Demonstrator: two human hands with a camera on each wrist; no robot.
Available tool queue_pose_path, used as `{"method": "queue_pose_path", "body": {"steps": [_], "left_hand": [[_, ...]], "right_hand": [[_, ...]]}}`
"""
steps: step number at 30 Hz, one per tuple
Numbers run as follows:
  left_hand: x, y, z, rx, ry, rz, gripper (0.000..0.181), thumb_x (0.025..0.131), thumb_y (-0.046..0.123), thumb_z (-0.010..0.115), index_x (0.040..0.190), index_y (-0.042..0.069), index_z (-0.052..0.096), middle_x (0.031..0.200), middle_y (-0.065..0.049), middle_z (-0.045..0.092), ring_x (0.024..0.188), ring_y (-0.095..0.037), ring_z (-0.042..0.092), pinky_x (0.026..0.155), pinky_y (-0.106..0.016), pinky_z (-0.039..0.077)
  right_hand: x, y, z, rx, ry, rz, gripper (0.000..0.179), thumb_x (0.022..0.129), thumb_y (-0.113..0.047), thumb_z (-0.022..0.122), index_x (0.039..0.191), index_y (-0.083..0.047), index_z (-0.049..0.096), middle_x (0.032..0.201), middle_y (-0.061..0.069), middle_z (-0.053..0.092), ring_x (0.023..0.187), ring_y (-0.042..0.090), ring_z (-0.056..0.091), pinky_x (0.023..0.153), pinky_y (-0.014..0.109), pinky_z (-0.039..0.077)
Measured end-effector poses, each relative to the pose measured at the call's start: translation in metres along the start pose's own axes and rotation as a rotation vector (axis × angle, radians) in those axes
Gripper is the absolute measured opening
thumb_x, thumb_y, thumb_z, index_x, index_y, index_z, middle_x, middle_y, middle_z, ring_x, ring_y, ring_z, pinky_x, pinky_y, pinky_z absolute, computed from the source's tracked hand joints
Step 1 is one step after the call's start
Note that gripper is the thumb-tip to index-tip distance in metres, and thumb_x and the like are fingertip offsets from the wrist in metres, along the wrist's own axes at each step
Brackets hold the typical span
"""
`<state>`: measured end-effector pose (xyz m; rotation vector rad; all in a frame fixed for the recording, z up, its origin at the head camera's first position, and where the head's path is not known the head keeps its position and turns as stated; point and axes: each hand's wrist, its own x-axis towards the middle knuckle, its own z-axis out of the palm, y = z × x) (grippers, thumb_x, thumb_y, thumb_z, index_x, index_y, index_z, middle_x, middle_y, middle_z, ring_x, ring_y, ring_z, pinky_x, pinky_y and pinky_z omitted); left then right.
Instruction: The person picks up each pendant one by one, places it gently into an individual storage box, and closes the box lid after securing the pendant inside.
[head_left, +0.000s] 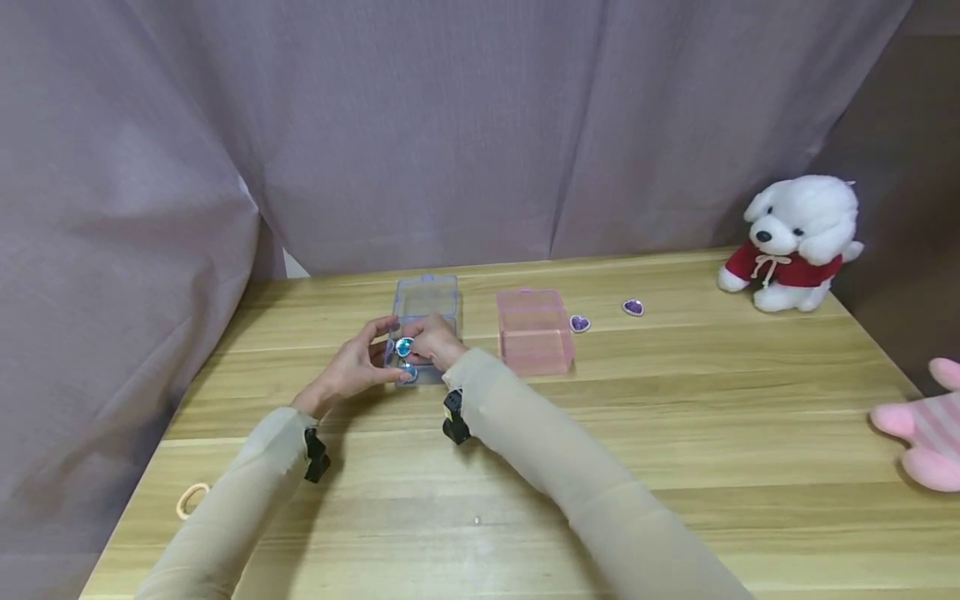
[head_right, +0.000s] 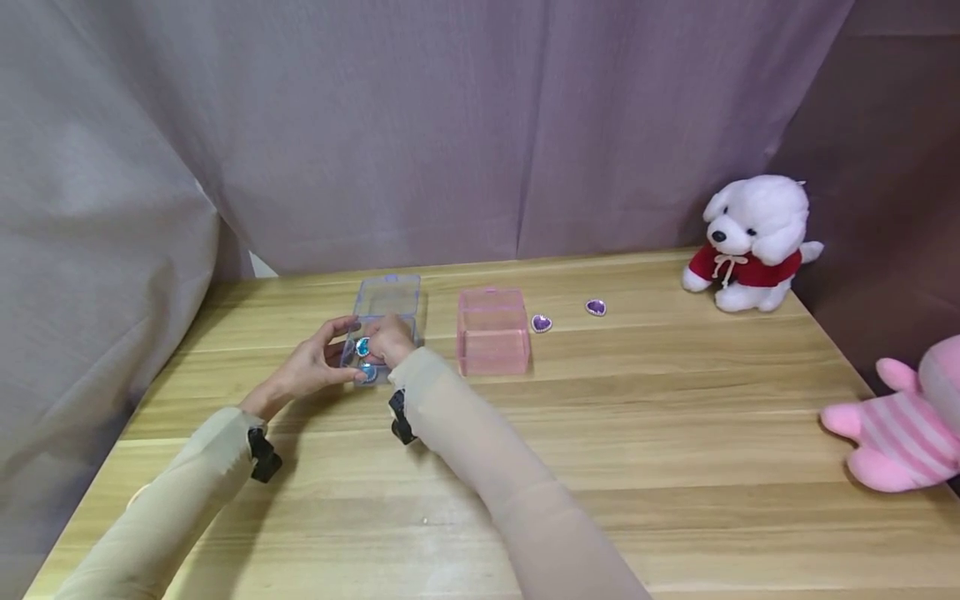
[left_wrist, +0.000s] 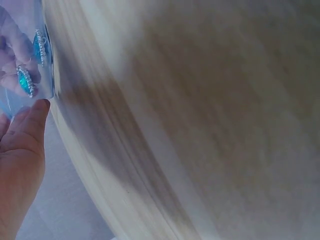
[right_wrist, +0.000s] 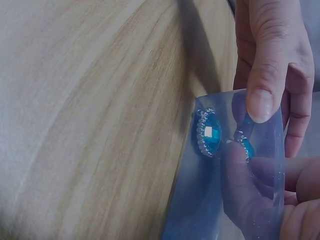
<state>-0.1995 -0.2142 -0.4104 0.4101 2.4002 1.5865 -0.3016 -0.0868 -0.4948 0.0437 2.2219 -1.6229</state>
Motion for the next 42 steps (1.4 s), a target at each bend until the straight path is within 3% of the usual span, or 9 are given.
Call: {"method": "queue_pose_path", "body": {"steps": [5, 8, 17, 21, 23, 28, 31, 37, 42], "left_hand": [[0.000, -0.001, 0.000, -0.016, -0.004, 0.018, 0.091, 0.073, 0.001, 0.078, 0.146, 0.005, 0.024, 0.151, -0.019, 0.025, 0.134, -0.040, 0.034, 0.106, -0.041, 0.040], [0.001, -0.001, 0.000, -0.027, -0.001, 0.018, 0.090, 0.073, -0.001, 0.077, 0.146, 0.004, 0.024, 0.151, -0.019, 0.025, 0.133, -0.040, 0.035, 0.105, -0.041, 0.042], [0.000, 0.000, 0.002, -0.001, 0.002, 0.009, 0.091, 0.074, 0.002, 0.078, 0.146, 0.004, 0.023, 0.151, -0.021, 0.024, 0.134, -0.041, 0.033, 0.108, -0.044, 0.039], [0.000, 0.001, 0.002, 0.020, 0.006, 0.004, 0.093, 0.073, 0.004, 0.079, 0.146, 0.004, 0.023, 0.151, -0.020, 0.024, 0.134, -0.040, 0.034, 0.108, -0.042, 0.038], [0.000, 0.001, 0.002, 0.028, 0.007, 0.000, 0.094, 0.072, 0.005, 0.080, 0.147, 0.005, 0.023, 0.152, -0.020, 0.024, 0.134, -0.040, 0.035, 0.108, -0.041, 0.039], [-0.001, 0.001, 0.002, 0.041, 0.006, -0.006, 0.095, 0.073, 0.008, 0.080, 0.147, 0.007, 0.022, 0.153, -0.018, 0.023, 0.134, -0.040, 0.034, 0.107, -0.041, 0.039], [-0.002, 0.001, 0.002, 0.043, 0.006, -0.008, 0.094, 0.073, 0.007, 0.080, 0.147, 0.007, 0.021, 0.153, -0.018, 0.023, 0.134, -0.041, 0.034, 0.107, -0.042, 0.040], [-0.003, 0.002, 0.003, 0.068, 0.007, 0.006, 0.097, 0.074, 0.008, 0.080, 0.148, 0.004, 0.018, 0.152, -0.020, 0.023, 0.133, -0.043, 0.034, 0.108, -0.045, 0.038], [-0.007, 0.007, 0.002, 0.116, 0.038, 0.050, 0.107, 0.071, 0.011, 0.082, 0.149, -0.001, 0.009, 0.154, -0.024, 0.015, 0.135, -0.046, 0.028, 0.111, -0.051, 0.031]], "right_hand": [[0.045, 0.035, 0.009, 0.048, -0.046, -0.022, 0.027, 0.068, 0.018, 0.056, 0.063, -0.008, 0.062, 0.065, 0.002, 0.060, 0.052, 0.013, 0.059, 0.045, 0.021, 0.053], [0.058, 0.044, 0.013, 0.036, -0.051, -0.006, 0.028, 0.068, 0.019, 0.054, 0.067, -0.007, 0.064, 0.067, 0.003, 0.060, 0.052, 0.013, 0.058, 0.044, 0.022, 0.053], [0.018, 0.017, 0.001, 0.006, -0.042, 0.012, 0.025, 0.075, 0.018, 0.046, 0.067, -0.003, 0.058, 0.069, 0.006, 0.055, 0.056, 0.015, 0.055, 0.050, 0.023, 0.053], [0.030, 0.026, 0.001, -0.057, -0.031, -0.013, 0.021, 0.075, 0.013, 0.055, 0.072, -0.006, 0.064, 0.075, 0.003, 0.059, 0.065, 0.016, 0.055, 0.054, 0.025, 0.052], [-0.002, 0.003, -0.010, -0.110, -0.047, -0.022, 0.018, 0.076, 0.011, 0.057, 0.081, -0.002, 0.068, 0.082, 0.006, 0.061, 0.069, 0.016, 0.053, 0.055, 0.023, 0.047], [-0.115, -0.076, -0.046, -0.148, -0.107, -0.018, 0.035, 0.086, 0.007, 0.055, 0.121, 0.008, 0.058, 0.126, 0.019, 0.058, 0.111, 0.026, 0.054, 0.095, 0.030, 0.049], [-0.119, -0.076, -0.048, -0.124, -0.123, -0.031, 0.042, 0.088, 0.005, 0.054, 0.130, 0.008, 0.050, 0.137, 0.019, 0.049, 0.120, 0.028, 0.049, 0.106, 0.037, 0.042], [-0.111, -0.062, -0.059, -0.057, -0.170, -0.099, 0.043, 0.090, 0.000, 0.054, 0.132, 0.003, 0.050, 0.126, 0.014, 0.057, 0.081, 0.017, 0.054, 0.080, 0.027, 0.052], [-0.135, -0.074, -0.096, 0.113, -0.174, -0.064, 0.041, 0.092, 0.001, 0.053, 0.133, 0.004, 0.048, 0.129, 0.019, 0.055, 0.110, 0.028, 0.058, 0.101, 0.034, 0.048]]}}
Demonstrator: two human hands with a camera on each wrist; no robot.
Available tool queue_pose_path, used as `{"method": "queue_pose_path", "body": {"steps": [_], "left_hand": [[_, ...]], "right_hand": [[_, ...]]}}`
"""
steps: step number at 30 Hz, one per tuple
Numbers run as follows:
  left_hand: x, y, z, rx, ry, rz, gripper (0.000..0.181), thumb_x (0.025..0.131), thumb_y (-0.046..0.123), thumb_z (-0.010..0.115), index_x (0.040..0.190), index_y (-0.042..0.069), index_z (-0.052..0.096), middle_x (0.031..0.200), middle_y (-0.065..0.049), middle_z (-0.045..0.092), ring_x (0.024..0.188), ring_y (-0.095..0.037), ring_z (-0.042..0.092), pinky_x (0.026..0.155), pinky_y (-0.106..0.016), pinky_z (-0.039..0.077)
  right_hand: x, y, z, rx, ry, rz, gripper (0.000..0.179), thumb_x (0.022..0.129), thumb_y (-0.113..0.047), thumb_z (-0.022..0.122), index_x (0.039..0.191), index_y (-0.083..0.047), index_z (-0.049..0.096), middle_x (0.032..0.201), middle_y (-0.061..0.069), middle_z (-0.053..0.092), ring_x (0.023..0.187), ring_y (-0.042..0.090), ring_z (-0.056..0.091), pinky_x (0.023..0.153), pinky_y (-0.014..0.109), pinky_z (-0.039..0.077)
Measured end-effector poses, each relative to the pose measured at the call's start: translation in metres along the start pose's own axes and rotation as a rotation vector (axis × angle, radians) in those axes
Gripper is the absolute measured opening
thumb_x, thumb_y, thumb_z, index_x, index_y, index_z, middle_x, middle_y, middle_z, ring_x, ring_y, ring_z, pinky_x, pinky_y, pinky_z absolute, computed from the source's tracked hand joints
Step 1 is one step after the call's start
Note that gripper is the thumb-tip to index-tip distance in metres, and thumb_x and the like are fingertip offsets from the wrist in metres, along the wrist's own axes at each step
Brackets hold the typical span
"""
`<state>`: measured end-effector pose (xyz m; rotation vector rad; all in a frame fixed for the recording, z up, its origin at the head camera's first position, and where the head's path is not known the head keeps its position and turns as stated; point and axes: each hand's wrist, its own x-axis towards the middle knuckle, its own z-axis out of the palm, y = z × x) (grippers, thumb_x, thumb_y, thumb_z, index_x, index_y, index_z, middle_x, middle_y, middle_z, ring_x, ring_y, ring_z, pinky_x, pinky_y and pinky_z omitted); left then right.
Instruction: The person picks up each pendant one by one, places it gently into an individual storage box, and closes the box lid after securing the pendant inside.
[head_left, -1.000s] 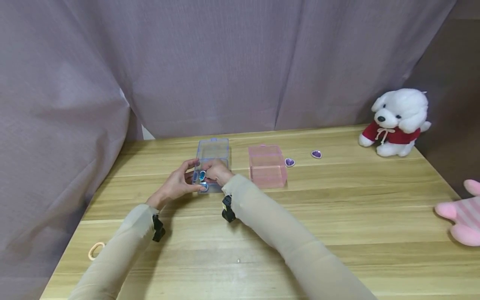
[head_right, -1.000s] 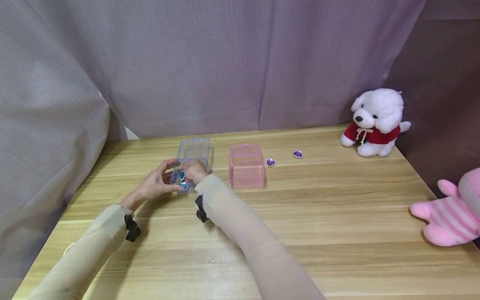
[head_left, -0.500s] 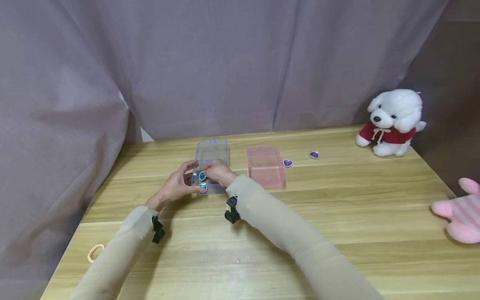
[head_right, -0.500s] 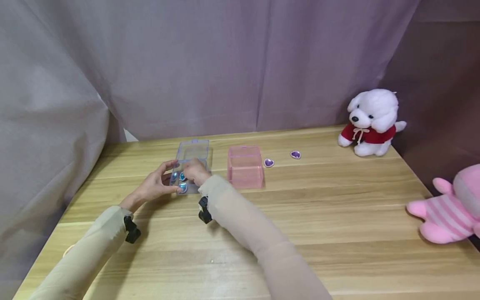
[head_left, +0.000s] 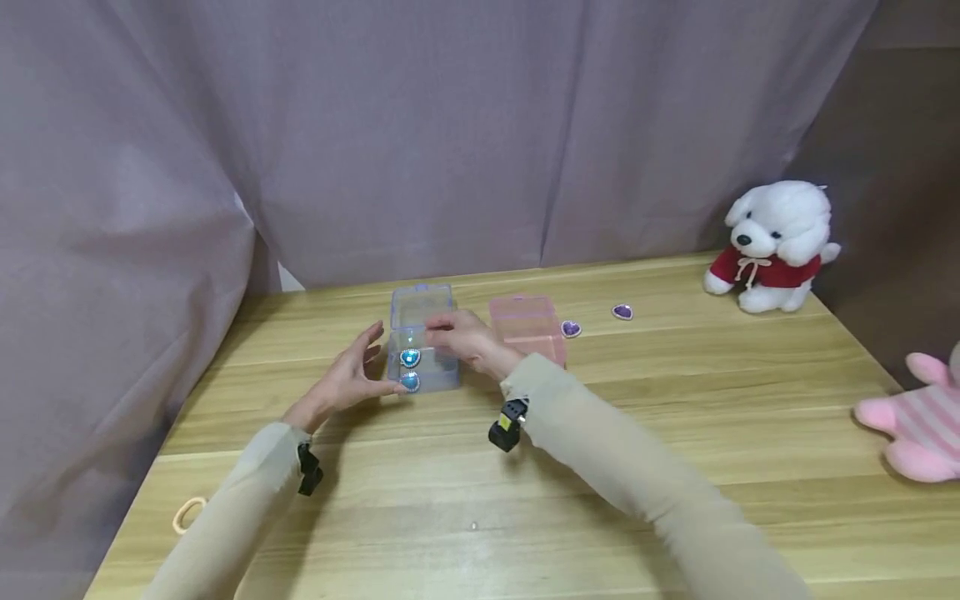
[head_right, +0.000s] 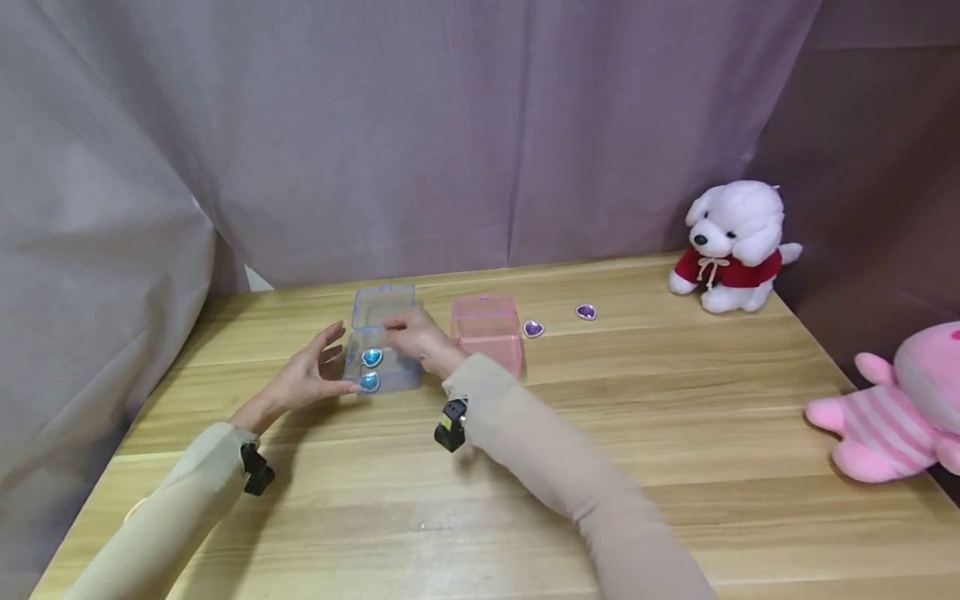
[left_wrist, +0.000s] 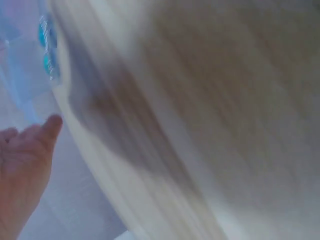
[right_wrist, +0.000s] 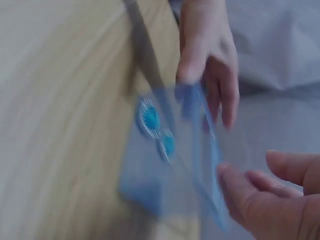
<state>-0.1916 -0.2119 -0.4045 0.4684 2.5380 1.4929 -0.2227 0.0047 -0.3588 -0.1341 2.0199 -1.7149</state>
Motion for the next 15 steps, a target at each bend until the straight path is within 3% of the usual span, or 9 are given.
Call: {"method": "queue_pose_path", "body": {"steps": [2, 4, 8, 11, 15], "left_hand": [[-0.001, 0.005, 0.000, 0.041, 0.043, 0.026, 0.109, 0.072, 0.016, 0.082, 0.149, -0.001, 0.007, 0.155, -0.023, 0.012, 0.137, -0.045, 0.024, 0.113, -0.052, 0.028], [-0.001, 0.015, 0.003, 0.061, 0.099, 0.056, 0.108, 0.073, 0.018, 0.081, 0.150, 0.001, 0.008, 0.156, -0.019, 0.012, 0.139, -0.042, 0.022, 0.114, -0.051, 0.027], [0.002, 0.045, 0.022, 0.022, 0.173, 0.146, 0.100, 0.075, 0.017, 0.080, 0.150, 0.004, 0.014, 0.156, -0.014, 0.018, 0.141, -0.033, 0.023, 0.115, -0.046, 0.028], [0.005, 0.066, 0.049, -0.099, 0.143, 0.191, 0.096, 0.076, 0.009, 0.078, 0.150, 0.003, 0.016, 0.155, -0.013, 0.021, 0.141, -0.029, 0.025, 0.115, -0.043, 0.029], [0.010, 0.082, 0.089, -0.264, 0.030, 0.140, 0.095, 0.078, 0.005, 0.075, 0.150, 0.005, 0.012, 0.156, -0.008, 0.018, 0.142, -0.026, 0.022, 0.116, -0.039, 0.026]], "right_hand": [[-0.011, -0.004, -0.021, 0.093, 0.011, -0.009, 0.042, 0.093, 0.000, 0.053, 0.135, 0.004, 0.045, 0.133, 0.022, 0.051, 0.122, 0.030, 0.052, 0.105, 0.035, 0.044], [-0.020, -0.006, -0.045, 0.161, 0.043, -0.026, 0.042, 0.094, 0.000, 0.052, 0.135, 0.005, 0.044, 0.135, 0.024, 0.049, 0.122, 0.029, 0.052, 0.105, 0.033, 0.044], [-0.034, -0.002, -0.094, 0.269, 0.143, -0.083, 0.043, 0.095, 0.004, 0.047, 0.137, 0.010, 0.038, 0.130, 0.025, 0.051, 0.102, 0.016, 0.063, 0.101, 0.027, 0.046], [-0.043, 0.009, -0.132, 0.275, 0.225, -0.123, 0.045, 0.096, 0.004, 0.045, 0.138, 0.013, 0.033, 0.108, 0.009, 0.060, 0.083, 0.003, 0.062, 0.094, 0.018, 0.050], [-0.052, 0.030, -0.175, 0.235, 0.367, -0.168, 0.046, 0.095, 0.002, 0.047, 0.137, 0.016, 0.032, 0.080, -0.013, 0.059, 0.072, -0.003, 0.060, 0.078, 0.010, 0.053]]}}
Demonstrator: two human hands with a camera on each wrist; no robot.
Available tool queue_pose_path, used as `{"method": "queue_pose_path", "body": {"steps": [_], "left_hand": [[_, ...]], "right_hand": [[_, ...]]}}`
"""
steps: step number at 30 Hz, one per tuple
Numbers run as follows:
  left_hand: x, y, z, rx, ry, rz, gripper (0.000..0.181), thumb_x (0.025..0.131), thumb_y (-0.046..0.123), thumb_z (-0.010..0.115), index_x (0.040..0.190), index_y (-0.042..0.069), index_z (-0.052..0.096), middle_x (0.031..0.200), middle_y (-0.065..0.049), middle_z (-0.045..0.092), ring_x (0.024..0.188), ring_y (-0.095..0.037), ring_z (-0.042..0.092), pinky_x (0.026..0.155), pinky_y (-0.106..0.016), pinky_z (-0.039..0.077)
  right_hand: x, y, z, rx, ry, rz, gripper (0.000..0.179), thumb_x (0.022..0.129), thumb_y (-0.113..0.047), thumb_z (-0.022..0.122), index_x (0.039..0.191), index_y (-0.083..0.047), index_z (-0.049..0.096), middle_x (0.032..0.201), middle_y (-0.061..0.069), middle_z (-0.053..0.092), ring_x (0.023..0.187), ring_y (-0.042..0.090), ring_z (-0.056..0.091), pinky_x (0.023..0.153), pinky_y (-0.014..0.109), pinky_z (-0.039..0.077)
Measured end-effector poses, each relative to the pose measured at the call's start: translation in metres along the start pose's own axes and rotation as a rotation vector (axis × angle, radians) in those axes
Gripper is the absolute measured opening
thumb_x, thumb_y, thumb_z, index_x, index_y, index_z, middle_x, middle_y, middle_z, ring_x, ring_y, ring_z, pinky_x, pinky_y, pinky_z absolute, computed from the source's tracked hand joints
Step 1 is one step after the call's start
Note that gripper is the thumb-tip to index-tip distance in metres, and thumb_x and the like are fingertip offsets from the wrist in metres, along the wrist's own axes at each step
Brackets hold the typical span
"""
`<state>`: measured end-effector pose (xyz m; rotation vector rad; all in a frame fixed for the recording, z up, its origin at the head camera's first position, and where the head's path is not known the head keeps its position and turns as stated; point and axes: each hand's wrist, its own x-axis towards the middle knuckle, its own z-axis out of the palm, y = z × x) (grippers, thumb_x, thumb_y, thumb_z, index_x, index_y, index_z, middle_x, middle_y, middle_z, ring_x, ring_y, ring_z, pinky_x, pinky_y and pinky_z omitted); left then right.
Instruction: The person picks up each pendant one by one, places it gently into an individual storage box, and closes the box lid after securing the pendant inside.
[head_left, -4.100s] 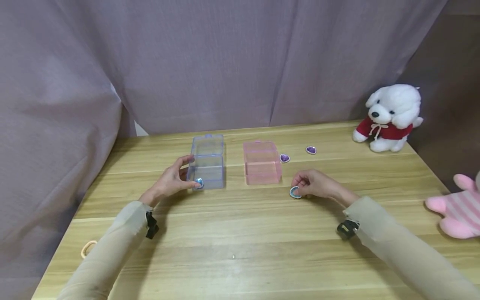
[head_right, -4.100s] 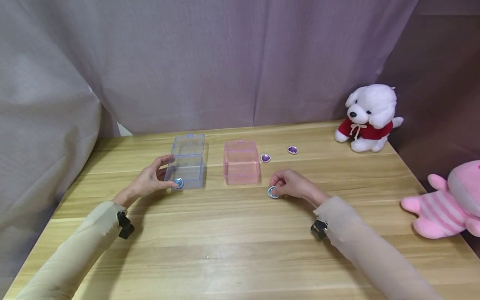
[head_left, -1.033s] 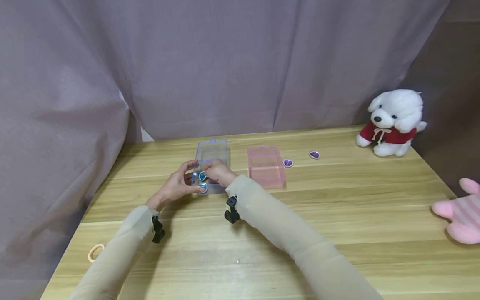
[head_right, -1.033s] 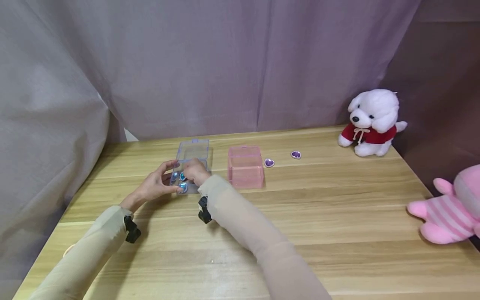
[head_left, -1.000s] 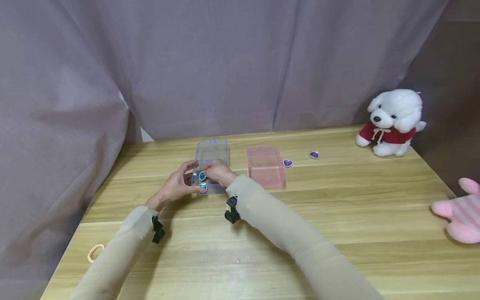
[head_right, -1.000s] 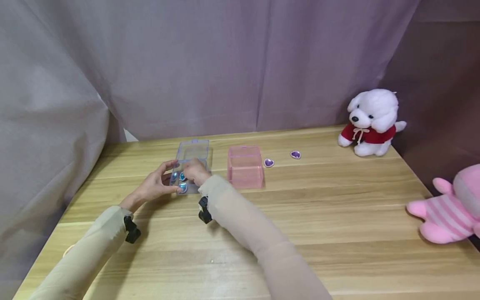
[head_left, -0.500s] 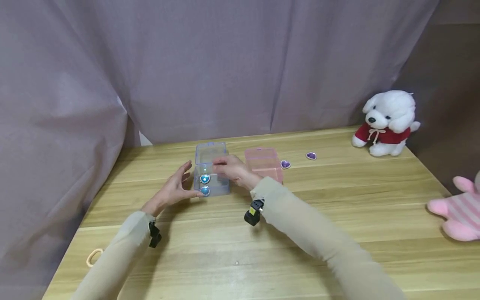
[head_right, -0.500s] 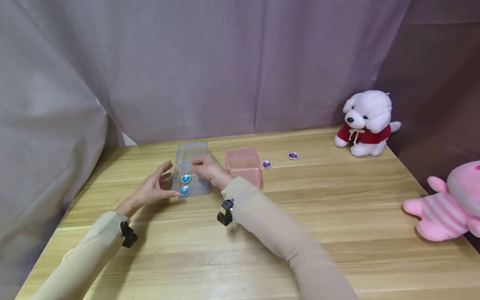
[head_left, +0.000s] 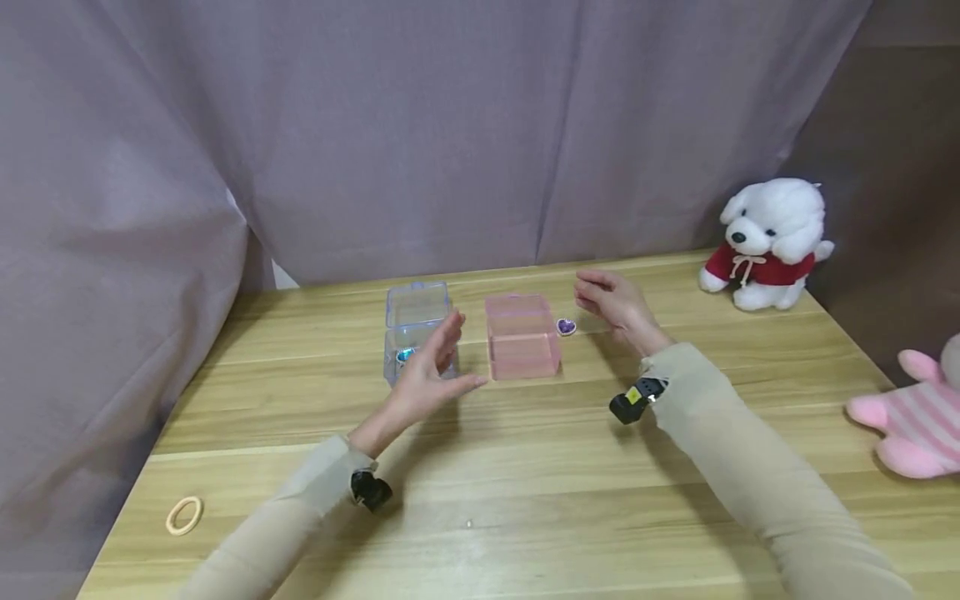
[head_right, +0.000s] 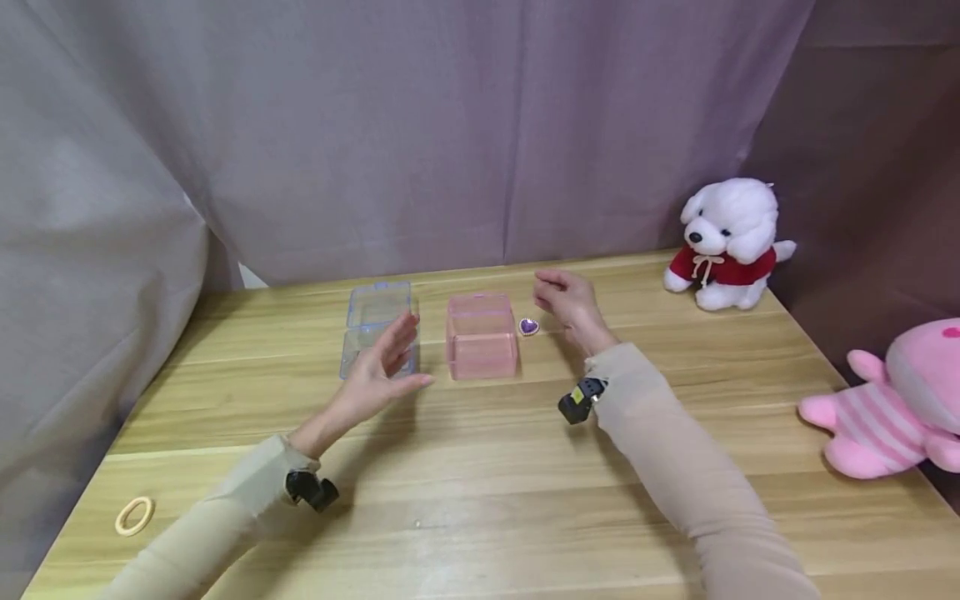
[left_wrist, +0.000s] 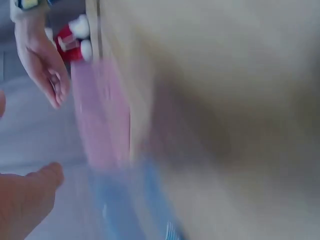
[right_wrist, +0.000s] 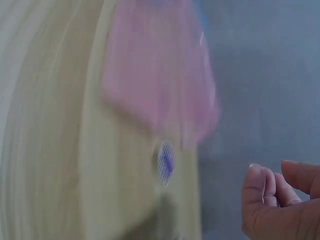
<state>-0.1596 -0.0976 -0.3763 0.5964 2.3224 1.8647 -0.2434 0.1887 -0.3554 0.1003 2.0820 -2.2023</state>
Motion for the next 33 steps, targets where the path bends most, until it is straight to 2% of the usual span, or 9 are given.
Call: {"method": "queue_pose_path", "body": {"steps": [3, 7, 11, 14, 18, 20, 24, 30, 33], "left_hand": [[0.008, -0.006, 0.024, -0.085, -0.017, -0.055, 0.096, 0.079, 0.003, 0.073, 0.151, 0.005, 0.008, 0.158, -0.009, 0.012, 0.144, -0.027, 0.017, 0.117, -0.038, 0.022], [0.019, -0.018, 0.038, -0.169, 0.005, -0.094, 0.100, 0.078, -0.003, 0.071, 0.150, 0.002, 0.002, 0.157, -0.015, 0.006, 0.144, -0.032, 0.015, 0.118, -0.039, 0.020], [0.029, -0.029, 0.044, -0.200, -0.010, -0.086, 0.102, 0.077, -0.007, 0.070, 0.150, 0.003, -0.001, 0.149, -0.026, 0.027, 0.135, -0.039, 0.033, 0.114, -0.044, 0.029], [0.035, -0.035, 0.047, -0.187, -0.016, -0.054, 0.101, 0.076, -0.009, 0.070, 0.151, 0.005, 0.004, 0.139, -0.030, 0.040, 0.125, -0.044, 0.043, 0.110, -0.049, 0.035], [0.041, -0.039, 0.049, -0.156, -0.002, -0.056, 0.100, 0.075, -0.009, 0.070, 0.151, 0.007, 0.008, 0.139, -0.030, 0.040, 0.123, -0.045, 0.045, 0.108, -0.050, 0.038], [0.043, -0.040, 0.050, -0.131, 0.012, -0.080, 0.100, 0.075, -0.007, 0.071, 0.151, 0.007, 0.008, 0.138, -0.028, 0.042, 0.121, -0.043, 0.047, 0.106, -0.047, 0.041], [0.045, -0.040, 0.052, -0.117, 0.031, -0.111, 0.100, 0.075, -0.006, 0.071, 0.151, 0.007, 0.008, 0.137, -0.027, 0.044, 0.121, -0.041, 0.049, 0.104, -0.045, 0.044], [0.047, -0.042, 0.055, -0.170, 0.025, -0.116, 0.100, 0.075, -0.012, 0.069, 0.150, 0.001, 0.003, 0.147, -0.027, 0.030, 0.133, -0.038, 0.037, 0.111, -0.042, 0.035], [0.047, -0.042, 0.055, -0.169, 0.027, -0.126, 0.099, 0.076, -0.013, 0.067, 0.150, 0.000, 0.003, 0.150, -0.026, 0.025, 0.136, -0.036, 0.033, 0.111, -0.040, 0.035]], "right_hand": [[0.001, 0.009, -0.030, -0.048, 0.107, -0.035, 0.046, 0.094, 0.003, 0.049, 0.134, 0.019, 0.034, 0.072, -0.016, 0.058, 0.066, -0.005, 0.058, 0.069, 0.008, 0.054], [0.006, 0.023, -0.054, -0.144, 0.194, -0.039, 0.045, 0.092, 0.003, 0.051, 0.130, 0.022, 0.037, 0.069, -0.016, 0.055, 0.061, -0.007, 0.056, 0.064, 0.008, 0.053], [0.012, 0.035, -0.067, -0.258, 0.221, 0.002, 0.045, 0.091, 0.000, 0.053, 0.129, 0.021, 0.040, 0.071, -0.016, 0.054, 0.060, -0.009, 0.053, 0.061, 0.006, 0.051], [0.016, 0.040, -0.070, -0.359, 0.233, 0.031, 0.045, 0.090, -0.004, 0.056, 0.128, 0.018, 0.045, 0.085, 0.000, 0.061, 0.060, -0.010, 0.050, 0.059, 0.005, 0.048], [0.021, 0.043, -0.069, -0.479, 0.249, 0.052, 0.045, 0.089, -0.009, 0.061, 0.125, 0.015, 0.050, 0.114, 0.023, 0.058, 0.059, -0.013, 0.048, 0.058, 0.003, 0.044], [0.023, 0.043, -0.068, -0.505, 0.248, 0.058, 0.045, 0.088, -0.010, 0.062, 0.125, 0.014, 0.051, 0.116, 0.024, 0.058, 0.059, -0.013, 0.048, 0.058, 0.004, 0.045], [0.025, 0.042, -0.066, -0.542, 0.246, 0.066, 0.044, 0.087, -0.009, 0.064, 0.122, 0.014, 0.053, 0.108, 0.019, 0.060, 0.060, -0.009, 0.049, 0.058, 0.005, 0.045], [0.027, 0.042, -0.066, -0.648, 0.272, 0.090, 0.038, 0.086, -0.012, 0.067, 0.116, 0.010, 0.059, 0.102, 0.016, 0.063, 0.066, -0.001, 0.047, 0.056, 0.008, 0.040], [0.027, 0.041, -0.066, -0.691, 0.270, 0.087, 0.035, 0.085, -0.013, 0.067, 0.112, 0.009, 0.061, 0.101, 0.017, 0.063, 0.076, 0.010, 0.051, 0.062, 0.013, 0.040]]}}
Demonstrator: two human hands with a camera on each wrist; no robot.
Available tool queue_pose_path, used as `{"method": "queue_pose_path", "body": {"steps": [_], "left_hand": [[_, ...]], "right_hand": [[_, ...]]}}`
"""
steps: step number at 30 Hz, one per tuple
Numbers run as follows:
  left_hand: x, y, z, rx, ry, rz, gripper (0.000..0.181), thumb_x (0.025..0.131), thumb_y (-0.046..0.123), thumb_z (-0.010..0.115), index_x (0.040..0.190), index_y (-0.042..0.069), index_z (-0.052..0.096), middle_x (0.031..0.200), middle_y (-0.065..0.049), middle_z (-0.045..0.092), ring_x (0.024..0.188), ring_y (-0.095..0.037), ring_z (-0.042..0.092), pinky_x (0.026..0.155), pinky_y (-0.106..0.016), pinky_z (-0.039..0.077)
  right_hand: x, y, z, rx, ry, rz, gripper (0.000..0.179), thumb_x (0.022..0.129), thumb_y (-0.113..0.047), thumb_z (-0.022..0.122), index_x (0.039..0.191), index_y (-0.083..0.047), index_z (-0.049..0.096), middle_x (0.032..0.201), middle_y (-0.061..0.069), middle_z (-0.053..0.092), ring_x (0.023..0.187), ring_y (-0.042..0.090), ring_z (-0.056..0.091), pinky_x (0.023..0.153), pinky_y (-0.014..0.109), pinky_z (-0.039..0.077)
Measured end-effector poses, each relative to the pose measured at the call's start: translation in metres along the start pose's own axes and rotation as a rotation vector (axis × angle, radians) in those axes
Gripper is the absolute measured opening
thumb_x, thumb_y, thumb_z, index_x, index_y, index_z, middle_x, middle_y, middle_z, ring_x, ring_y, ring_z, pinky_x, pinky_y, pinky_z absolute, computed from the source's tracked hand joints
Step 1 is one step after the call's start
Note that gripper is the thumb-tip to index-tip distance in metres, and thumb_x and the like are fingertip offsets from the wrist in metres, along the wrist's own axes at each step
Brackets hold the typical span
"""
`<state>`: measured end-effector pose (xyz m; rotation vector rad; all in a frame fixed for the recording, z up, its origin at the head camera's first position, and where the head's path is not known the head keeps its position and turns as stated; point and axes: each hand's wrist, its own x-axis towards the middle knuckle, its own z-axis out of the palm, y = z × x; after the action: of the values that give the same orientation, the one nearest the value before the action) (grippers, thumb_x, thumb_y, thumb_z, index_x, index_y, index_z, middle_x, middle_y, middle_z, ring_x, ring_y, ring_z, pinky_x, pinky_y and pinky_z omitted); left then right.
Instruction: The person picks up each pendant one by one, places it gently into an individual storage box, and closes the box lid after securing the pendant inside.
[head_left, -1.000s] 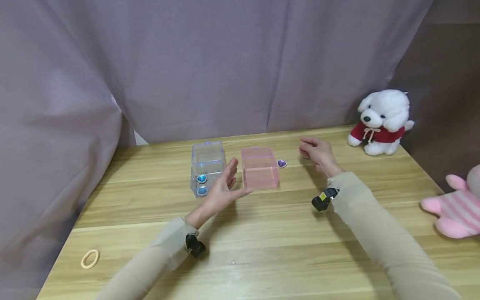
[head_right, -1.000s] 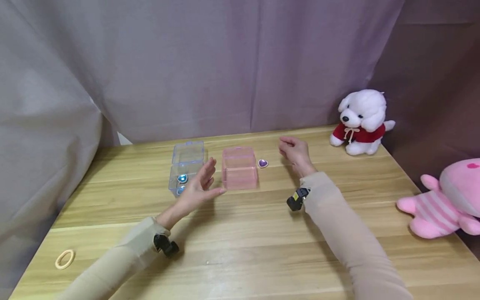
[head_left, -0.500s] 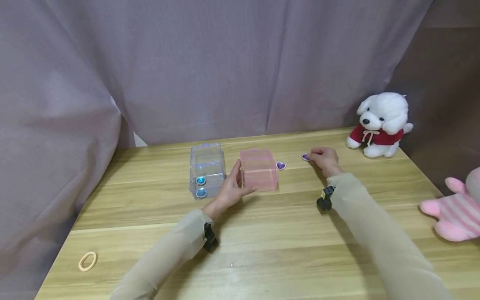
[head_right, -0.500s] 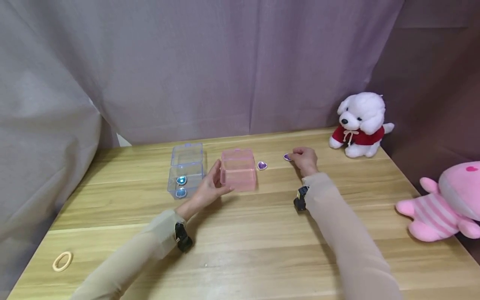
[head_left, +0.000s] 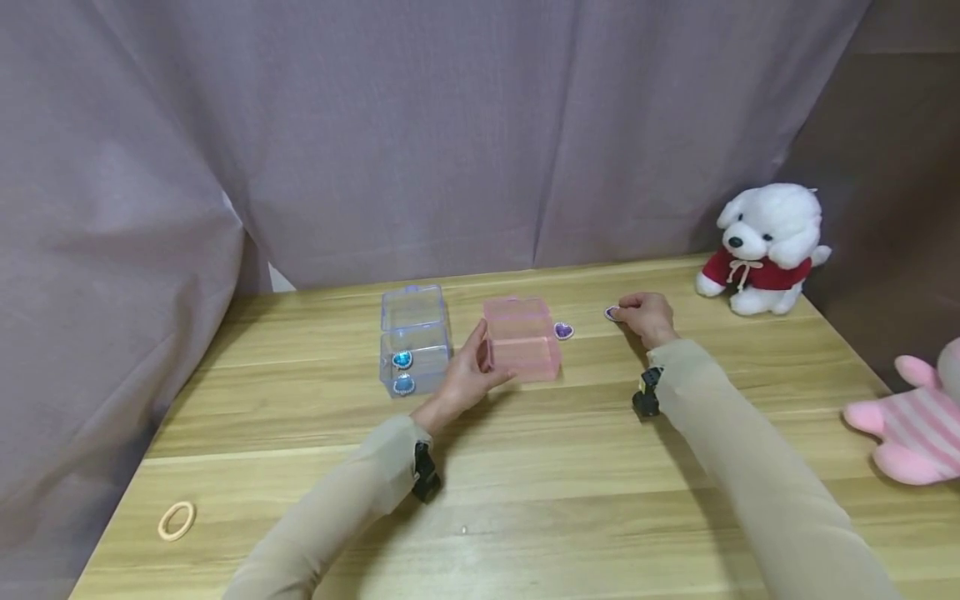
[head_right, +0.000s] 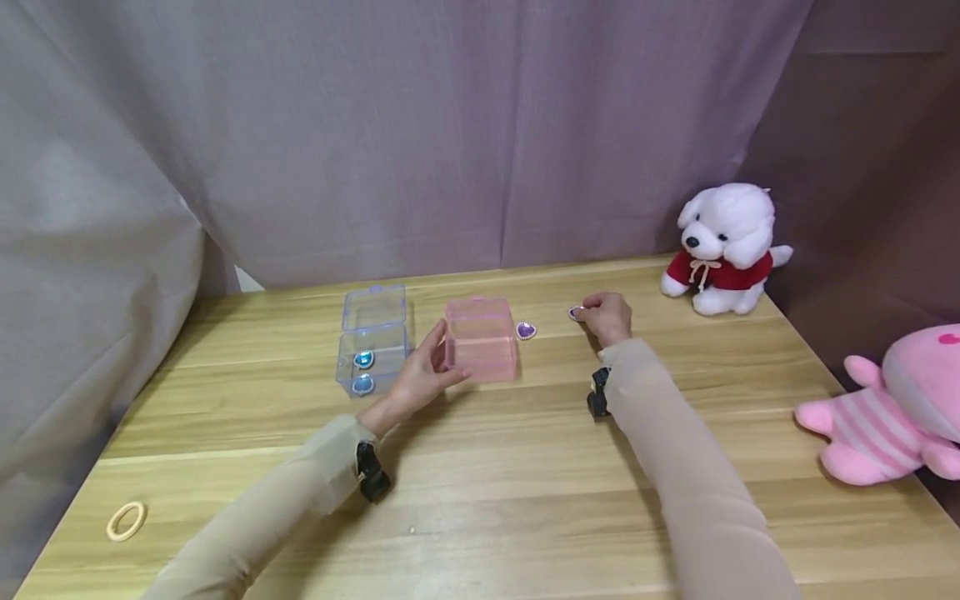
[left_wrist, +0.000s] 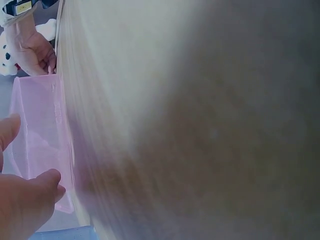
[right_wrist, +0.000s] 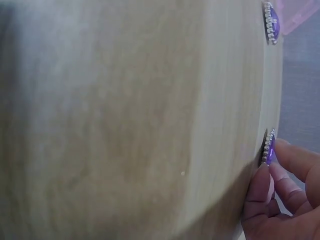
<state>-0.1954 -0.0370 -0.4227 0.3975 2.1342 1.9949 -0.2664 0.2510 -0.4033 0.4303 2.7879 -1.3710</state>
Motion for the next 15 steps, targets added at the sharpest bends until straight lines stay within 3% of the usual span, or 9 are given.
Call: {"method": "queue_pose_path", "body": {"steps": [4, 8, 15], "left_hand": [[0.0008, 0.0010, 0.0009, -0.008, -0.002, 0.007, 0.095, 0.077, -0.015, 0.065, 0.149, -0.002, 0.004, 0.151, -0.026, 0.023, 0.136, -0.036, 0.032, 0.110, -0.039, 0.036], [0.0015, 0.0003, 0.0009, -0.012, -0.001, 0.013, 0.093, 0.078, -0.016, 0.064, 0.148, -0.004, 0.005, 0.151, -0.027, 0.022, 0.136, -0.038, 0.031, 0.109, -0.040, 0.037], [-0.0002, 0.0008, 0.0006, -0.011, 0.007, -0.008, 0.091, 0.079, -0.016, 0.063, 0.149, -0.003, 0.007, 0.150, -0.026, 0.023, 0.136, -0.036, 0.032, 0.110, -0.039, 0.036]], "right_hand": [[-0.0018, -0.0015, -0.0022, -0.051, -0.005, -0.015, 0.034, 0.085, -0.013, 0.067, 0.110, 0.008, 0.061, 0.103, 0.019, 0.061, 0.091, 0.023, 0.049, 0.069, 0.021, 0.038], [-0.0015, -0.0014, -0.0038, -0.065, -0.011, -0.026, 0.034, 0.084, -0.014, 0.068, 0.109, 0.008, 0.059, 0.100, 0.017, 0.059, 0.090, 0.025, 0.048, 0.067, 0.022, 0.039], [-0.0031, 0.0014, -0.0030, -0.015, -0.007, -0.054, 0.032, 0.082, -0.010, 0.069, 0.106, 0.008, 0.057, 0.081, 0.003, 0.057, 0.073, 0.011, 0.049, 0.061, 0.018, 0.041]]}}
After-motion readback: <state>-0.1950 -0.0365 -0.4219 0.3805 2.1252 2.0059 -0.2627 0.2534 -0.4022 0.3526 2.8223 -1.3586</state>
